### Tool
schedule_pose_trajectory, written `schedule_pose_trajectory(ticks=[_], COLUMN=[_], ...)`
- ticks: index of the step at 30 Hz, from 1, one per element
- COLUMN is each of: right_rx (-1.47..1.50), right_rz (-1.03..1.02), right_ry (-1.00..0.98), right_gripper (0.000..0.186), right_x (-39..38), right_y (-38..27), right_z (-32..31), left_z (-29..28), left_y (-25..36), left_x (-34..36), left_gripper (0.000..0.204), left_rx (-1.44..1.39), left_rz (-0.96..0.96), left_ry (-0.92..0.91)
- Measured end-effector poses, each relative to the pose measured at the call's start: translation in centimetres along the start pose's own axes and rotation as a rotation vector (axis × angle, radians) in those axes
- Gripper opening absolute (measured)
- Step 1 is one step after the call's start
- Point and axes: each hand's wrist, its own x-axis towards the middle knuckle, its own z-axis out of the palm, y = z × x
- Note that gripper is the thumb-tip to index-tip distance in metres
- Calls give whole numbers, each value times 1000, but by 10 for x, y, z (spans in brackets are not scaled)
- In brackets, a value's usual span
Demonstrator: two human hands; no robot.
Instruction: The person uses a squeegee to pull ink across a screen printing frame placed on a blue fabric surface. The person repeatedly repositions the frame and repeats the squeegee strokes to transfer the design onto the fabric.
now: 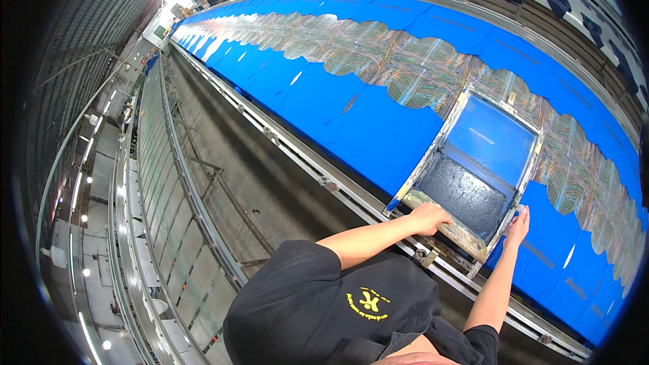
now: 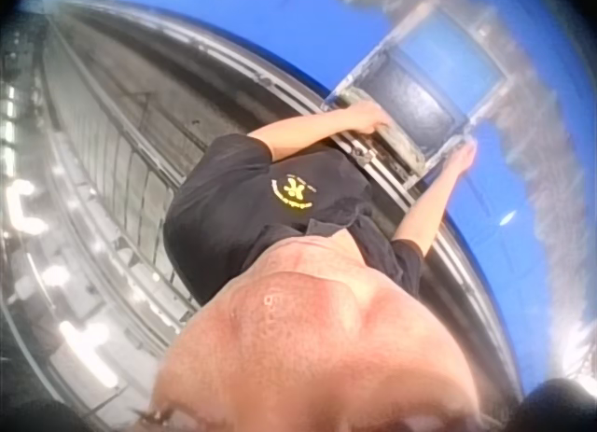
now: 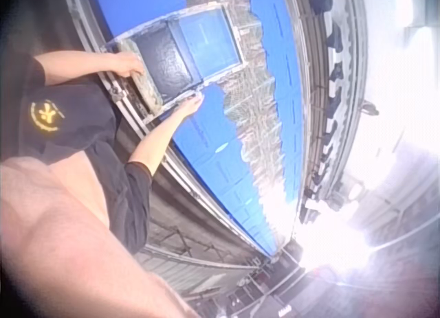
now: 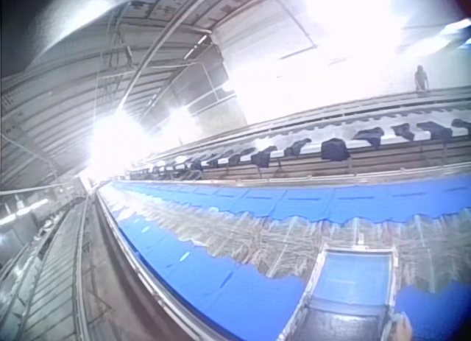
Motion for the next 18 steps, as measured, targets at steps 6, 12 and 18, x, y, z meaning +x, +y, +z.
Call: schedule_pose_trajectory(ticks=[6,12,18], right_rx=[10,29,-9], right_rz=[6,11,15], right_ry=[-3,-12,-50], right_gripper=[43,44,47], right_x=[0,2,9], right_y=[1,4,6], right_z=[1,1,-4], left_z=[-5,1,8], left_y=[3,-6,-15], left_x=[4,6,-2], left_gripper=[32,29,28], left_rx=[13,13,23], left_rz=[-9,44,99], left_ry=[16,-8,46])
